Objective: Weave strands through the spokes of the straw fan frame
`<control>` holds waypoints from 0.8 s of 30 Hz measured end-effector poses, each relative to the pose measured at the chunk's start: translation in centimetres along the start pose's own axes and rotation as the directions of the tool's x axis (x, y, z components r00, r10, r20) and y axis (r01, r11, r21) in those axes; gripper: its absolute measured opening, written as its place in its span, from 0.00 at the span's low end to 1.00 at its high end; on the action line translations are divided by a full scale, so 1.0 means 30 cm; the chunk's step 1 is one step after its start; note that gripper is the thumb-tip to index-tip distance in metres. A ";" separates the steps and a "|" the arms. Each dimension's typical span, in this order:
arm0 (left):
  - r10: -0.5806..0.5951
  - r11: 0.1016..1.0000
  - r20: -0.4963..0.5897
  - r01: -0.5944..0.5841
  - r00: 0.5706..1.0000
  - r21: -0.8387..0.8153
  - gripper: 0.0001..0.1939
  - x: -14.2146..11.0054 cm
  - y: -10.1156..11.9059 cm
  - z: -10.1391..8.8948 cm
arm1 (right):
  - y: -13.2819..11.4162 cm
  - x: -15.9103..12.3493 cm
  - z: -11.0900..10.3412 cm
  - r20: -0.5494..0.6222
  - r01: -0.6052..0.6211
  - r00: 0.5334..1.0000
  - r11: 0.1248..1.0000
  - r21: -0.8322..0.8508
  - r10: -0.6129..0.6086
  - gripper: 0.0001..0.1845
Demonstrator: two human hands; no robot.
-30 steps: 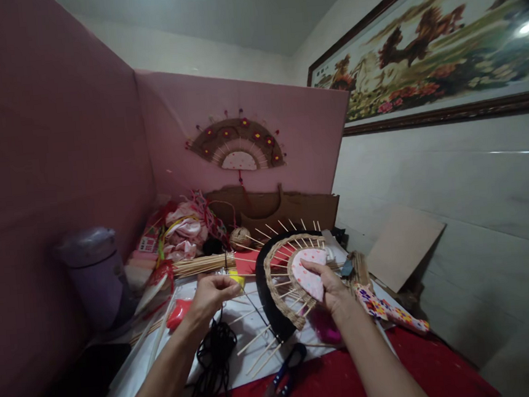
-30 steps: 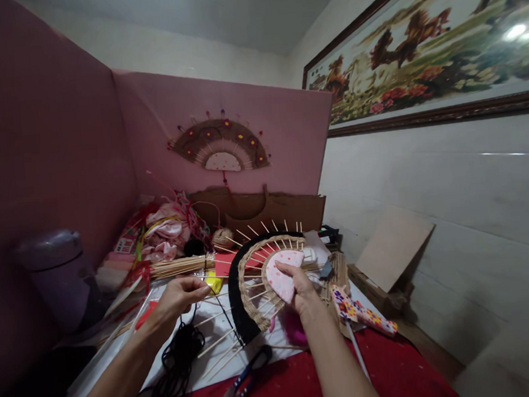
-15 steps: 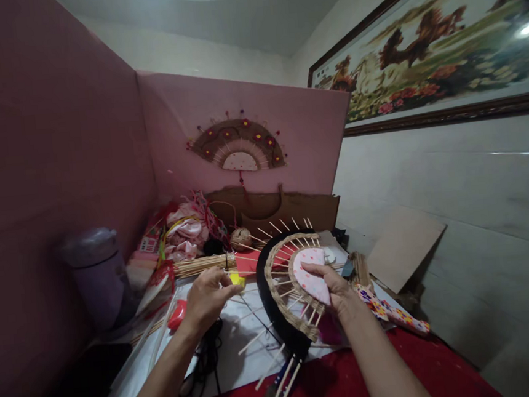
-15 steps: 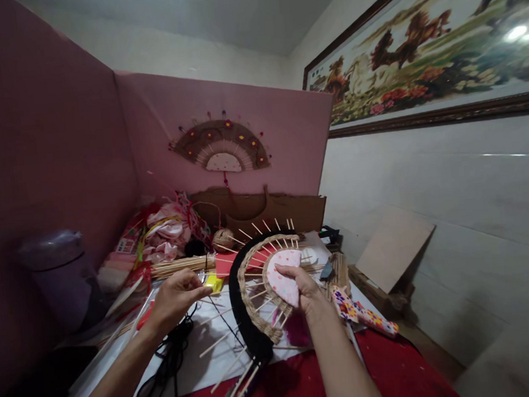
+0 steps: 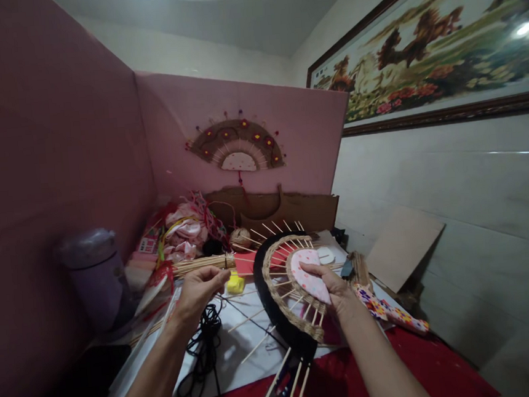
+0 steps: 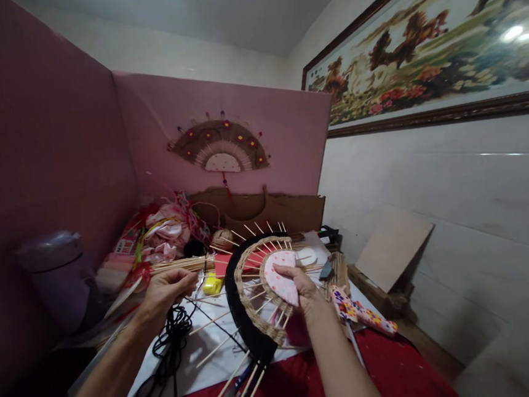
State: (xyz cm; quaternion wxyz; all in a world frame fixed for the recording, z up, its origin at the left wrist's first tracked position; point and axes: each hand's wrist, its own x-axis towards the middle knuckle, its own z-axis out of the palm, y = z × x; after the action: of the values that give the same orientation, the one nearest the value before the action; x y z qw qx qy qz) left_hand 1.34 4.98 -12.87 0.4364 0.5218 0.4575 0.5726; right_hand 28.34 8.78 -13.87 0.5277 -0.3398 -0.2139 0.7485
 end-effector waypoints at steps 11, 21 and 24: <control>-0.056 0.951 0.148 0.098 0.987 -0.294 0.09 -0.028 0.024 -0.007 | 0.009 0.006 -0.008 0.071 0.023 0.997 0.998 0.066 -0.028 0.16; -0.143 0.987 0.345 0.158 0.928 -0.017 0.14 -0.050 -0.057 0.108 | 0.028 0.018 0.017 -0.036 0.165 0.986 0.971 0.174 -0.161 0.12; -0.130 0.988 0.375 0.151 0.918 -0.027 0.14 -0.055 -0.084 0.119 | 0.035 0.026 0.014 -0.050 0.222 0.975 0.956 0.192 -0.217 0.12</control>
State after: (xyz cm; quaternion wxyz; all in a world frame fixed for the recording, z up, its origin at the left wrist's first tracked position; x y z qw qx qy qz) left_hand 5.08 4.11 -15.53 0.5694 0.5744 0.3866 0.4432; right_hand 27.19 9.15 -14.51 0.6415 -0.2707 -0.1678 0.6979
